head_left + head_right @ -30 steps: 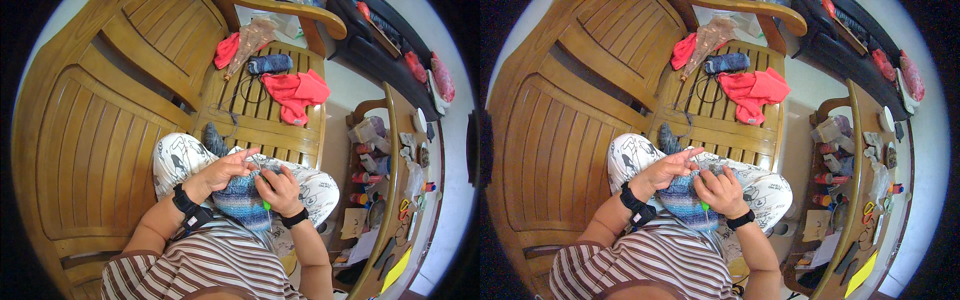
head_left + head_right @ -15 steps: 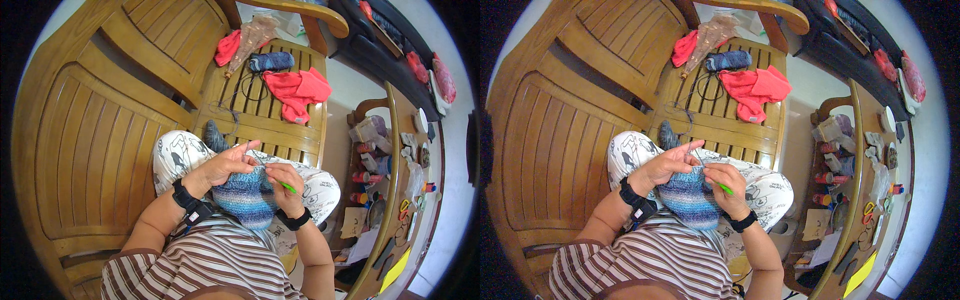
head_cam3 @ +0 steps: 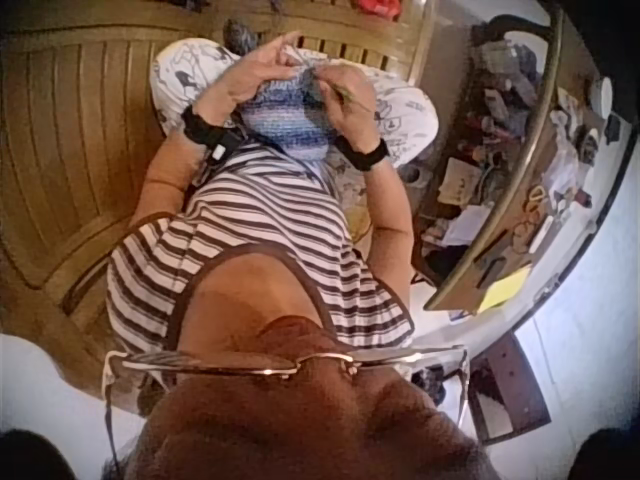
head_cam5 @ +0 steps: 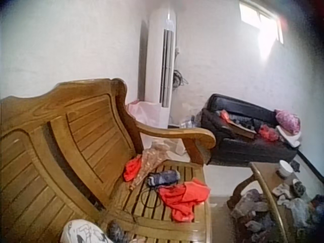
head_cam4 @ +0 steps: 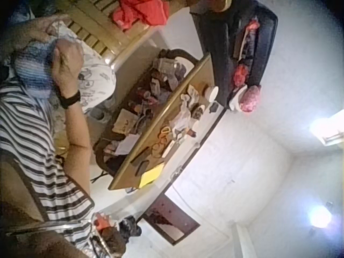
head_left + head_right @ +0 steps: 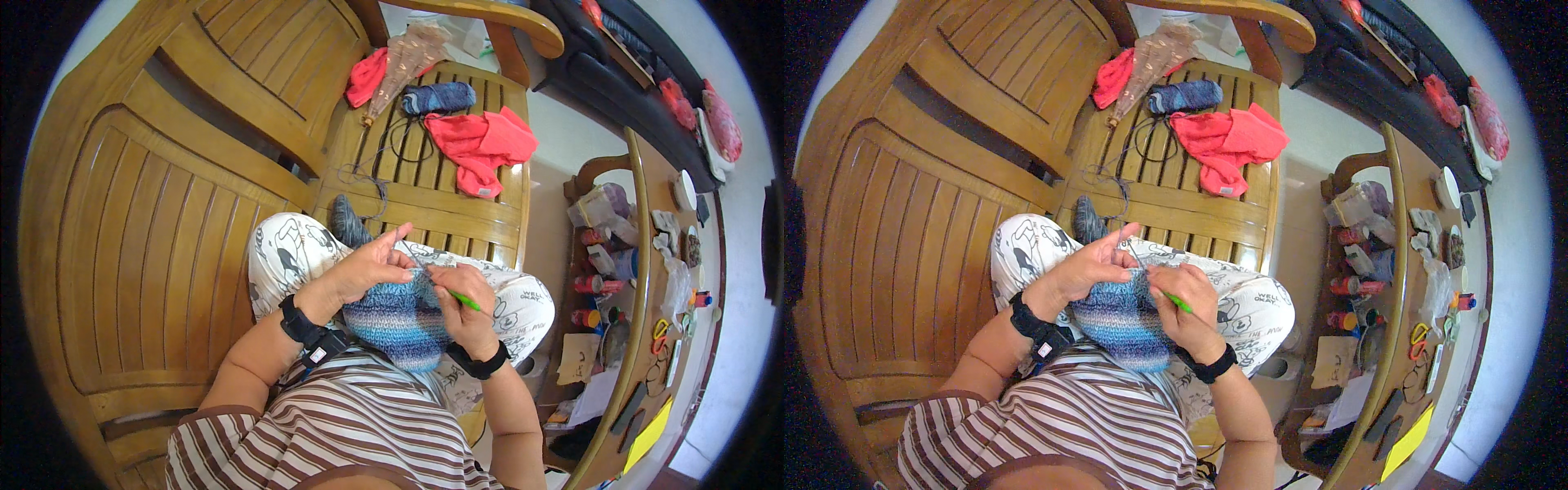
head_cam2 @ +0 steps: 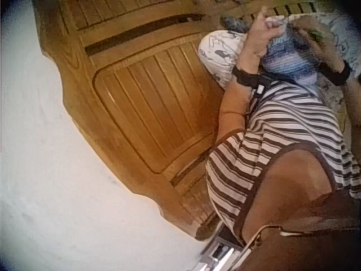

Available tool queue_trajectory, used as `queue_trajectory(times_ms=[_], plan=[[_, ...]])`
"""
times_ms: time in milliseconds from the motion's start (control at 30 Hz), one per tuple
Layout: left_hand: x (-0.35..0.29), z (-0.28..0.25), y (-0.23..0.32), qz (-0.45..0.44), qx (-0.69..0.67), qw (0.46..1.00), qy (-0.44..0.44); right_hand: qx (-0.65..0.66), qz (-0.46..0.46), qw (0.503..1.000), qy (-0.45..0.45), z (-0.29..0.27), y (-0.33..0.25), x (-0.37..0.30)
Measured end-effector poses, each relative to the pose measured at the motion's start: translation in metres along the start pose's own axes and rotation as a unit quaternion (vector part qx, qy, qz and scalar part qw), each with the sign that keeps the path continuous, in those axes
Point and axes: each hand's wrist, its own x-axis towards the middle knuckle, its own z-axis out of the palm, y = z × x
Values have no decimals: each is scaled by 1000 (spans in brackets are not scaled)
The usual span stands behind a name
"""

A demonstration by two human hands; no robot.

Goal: The person is using a crochet hook to create a striped blue and grey item from yarn while sitting on a bench.

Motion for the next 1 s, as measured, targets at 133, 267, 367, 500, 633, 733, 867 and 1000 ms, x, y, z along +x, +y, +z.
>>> queue_trajectory(times_ms=[133,267,367,500,633,733,867,1000], plan=[[-4,11,3,33,120,992,35,-169,-65,982,-47,1,-8,-11],[-3,12,1,23,73,997,31,-291,-120,947,-61,8,-5,-21],[0,5,-6,-13,-40,999,-17,-233,-145,961,-29,4,5,-17],[-1,6,0,-34,-65,996,-48,-70,-86,994,19,0,3,-12],[-5,8,11,-18,26,999,-40,58,0,998,14,-17,1,-12],[-6,11,13,-1,82,995,-60,211,172,961,43,-18,-3,-8],[-3,13,7,91,226,969,-48,469,367,800,65,-18,19,-13],[-2,22,-5,121,151,981,-4,538,380,746,94,-1,16,-13]])
